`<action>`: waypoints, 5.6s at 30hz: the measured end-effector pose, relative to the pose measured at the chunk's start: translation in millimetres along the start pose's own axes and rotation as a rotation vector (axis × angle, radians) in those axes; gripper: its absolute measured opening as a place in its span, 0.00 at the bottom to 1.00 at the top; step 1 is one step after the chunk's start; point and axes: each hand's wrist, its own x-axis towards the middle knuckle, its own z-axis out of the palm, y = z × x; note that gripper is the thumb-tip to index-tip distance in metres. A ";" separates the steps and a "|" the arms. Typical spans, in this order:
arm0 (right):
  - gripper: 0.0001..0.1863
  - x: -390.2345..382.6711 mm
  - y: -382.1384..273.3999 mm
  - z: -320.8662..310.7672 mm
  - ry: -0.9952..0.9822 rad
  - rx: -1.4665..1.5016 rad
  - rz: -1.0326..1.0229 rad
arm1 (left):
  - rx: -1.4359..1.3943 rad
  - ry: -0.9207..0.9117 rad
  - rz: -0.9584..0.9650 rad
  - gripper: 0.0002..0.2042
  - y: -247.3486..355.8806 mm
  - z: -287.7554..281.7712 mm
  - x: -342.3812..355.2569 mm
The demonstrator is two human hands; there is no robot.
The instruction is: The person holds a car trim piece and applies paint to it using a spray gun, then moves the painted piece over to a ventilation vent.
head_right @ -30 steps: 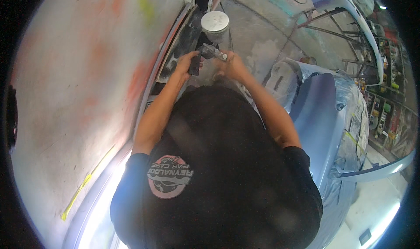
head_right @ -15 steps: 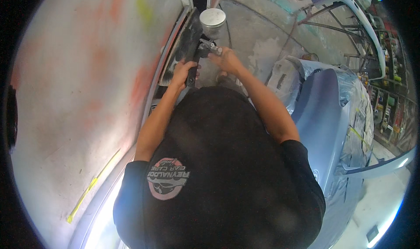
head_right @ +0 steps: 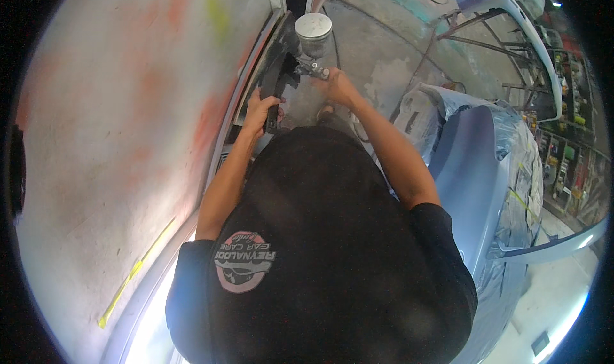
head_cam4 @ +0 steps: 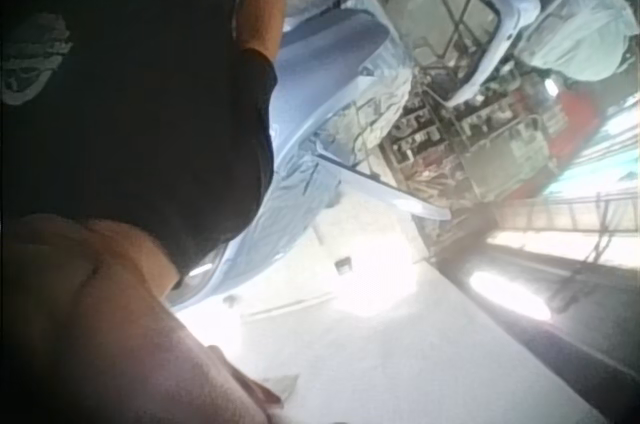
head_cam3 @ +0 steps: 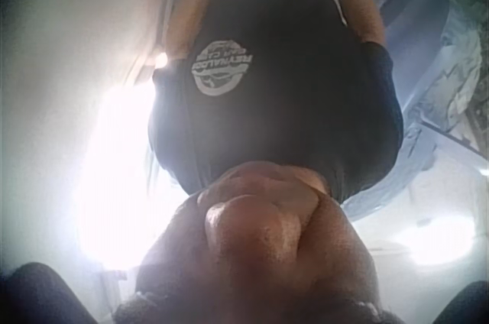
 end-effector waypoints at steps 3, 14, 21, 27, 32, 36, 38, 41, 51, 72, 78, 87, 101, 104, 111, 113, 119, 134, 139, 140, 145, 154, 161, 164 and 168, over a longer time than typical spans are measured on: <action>0.21 -1.0 -8.4 3.6 0.047 0.044 -0.017 | 0.007 -0.020 0.003 0.39 -0.6 -7.4 1.0; 0.20 2.8 -17.3 6.8 -0.028 0.038 0.079 | -0.004 -0.062 0.034 0.29 8.7 -10.5 -7.6; 0.19 -0.3 -16.1 8.0 0.032 0.013 0.038 | 0.269 -0.072 0.030 0.37 1.0 -12.5 4.0; 0.22 -21.0 -42.2 -1.2 0.042 -0.093 -0.049 | 0.670 0.107 0.110 0.39 -6.1 -12.3 19.9; 0.24 -17.0 -24.5 8.0 -0.048 -0.250 -0.147 | 1.028 0.011 0.213 0.33 -25.1 -13.0 29.7; 0.23 -16.3 -27.8 6.3 -0.082 -0.117 -0.044 | 1.252 -0.064 0.320 0.29 -21.8 -5.0 24.5; 0.22 -18.6 -34.7 -1.0 -0.166 -0.195 -0.038 | 1.304 -0.048 0.307 0.27 -15.2 0.2 16.9; 0.20 -20.1 -31.6 1.3 -0.134 -0.291 -0.112 | 1.423 -0.080 0.273 0.25 -2.1 10.4 12.1; 0.18 1.5 3.8 22.5 -0.215 -0.450 -0.176 | 1.720 -0.131 0.240 0.19 -5.3 21.4 2.8; 0.18 14.2 -5.4 18.1 -0.112 -0.456 -0.086 | 1.637 -0.237 0.241 0.17 -4.5 20.0 -8.9; 0.19 8.4 -2.4 22.9 -0.276 -0.534 -0.123 | 1.807 -0.195 0.260 0.13 -8.3 13.1 -0.8; 0.18 13.4 7.1 29.4 -0.109 -0.450 -0.124 | 1.791 -0.196 0.269 0.12 -9.5 8.7 -8.9; 0.24 6.6 3.0 35.0 -0.214 -0.475 -0.226 | 1.643 -0.430 0.184 0.23 -6.5 14.3 -15.3; 0.22 3.9 -4.3 35.4 -0.097 -0.428 -0.198 | 1.659 -0.431 0.166 0.23 0.3 17.9 -24.8; 0.20 15.4 11.7 28.1 0.000 -0.466 -0.135 | 1.725 -0.350 0.287 0.11 -5.7 26.0 -27.4; 0.22 15.6 4.7 23.0 -0.057 -0.478 -0.082 | 1.748 -0.323 0.296 0.11 -8.2 25.5 -24.9; 0.24 9.2 5.1 12.3 -0.083 -0.553 -0.114 | 1.804 -0.323 0.302 0.11 -12.2 20.7 -25.5; 0.24 -0.4 12.6 32.2 -0.053 -0.459 -0.104 | 1.788 -0.252 0.362 0.10 -25.3 8.5 -24.7; 0.21 -4.0 -7.2 28.4 -0.116 -0.423 -0.052 | 1.744 -0.291 0.353 0.11 -26.5 8.4 -23.7; 0.20 -6.7 -12.8 31.3 -0.117 -0.443 -0.036 | 1.738 -0.302 0.345 0.11 -25.8 8.2 -23.0; 0.20 2.7 10.9 41.3 -0.025 -0.348 -0.039 | 1.730 -0.398 0.336 0.13 -17.8 8.8 -26.3; 0.22 -3.3 5.9 15.2 -0.232 -0.493 -0.043 | 1.753 -0.356 0.303 0.16 -21.3 3.7 -23.4; 0.31 -9.0 8.2 28.9 -0.278 -0.501 -0.110 | 1.805 -0.242 0.334 0.10 -17.2 4.7 -23.6; 0.33 -7.6 4.1 29.3 -0.297 -0.469 -0.097 | 1.803 -0.171 0.376 0.09 -24.4 0.9 -20.4; 0.28 -6.5 -6.8 25.9 -0.361 -0.344 -0.075 | 1.798 -0.146 0.434 0.09 -26.1 -2.8 -22.6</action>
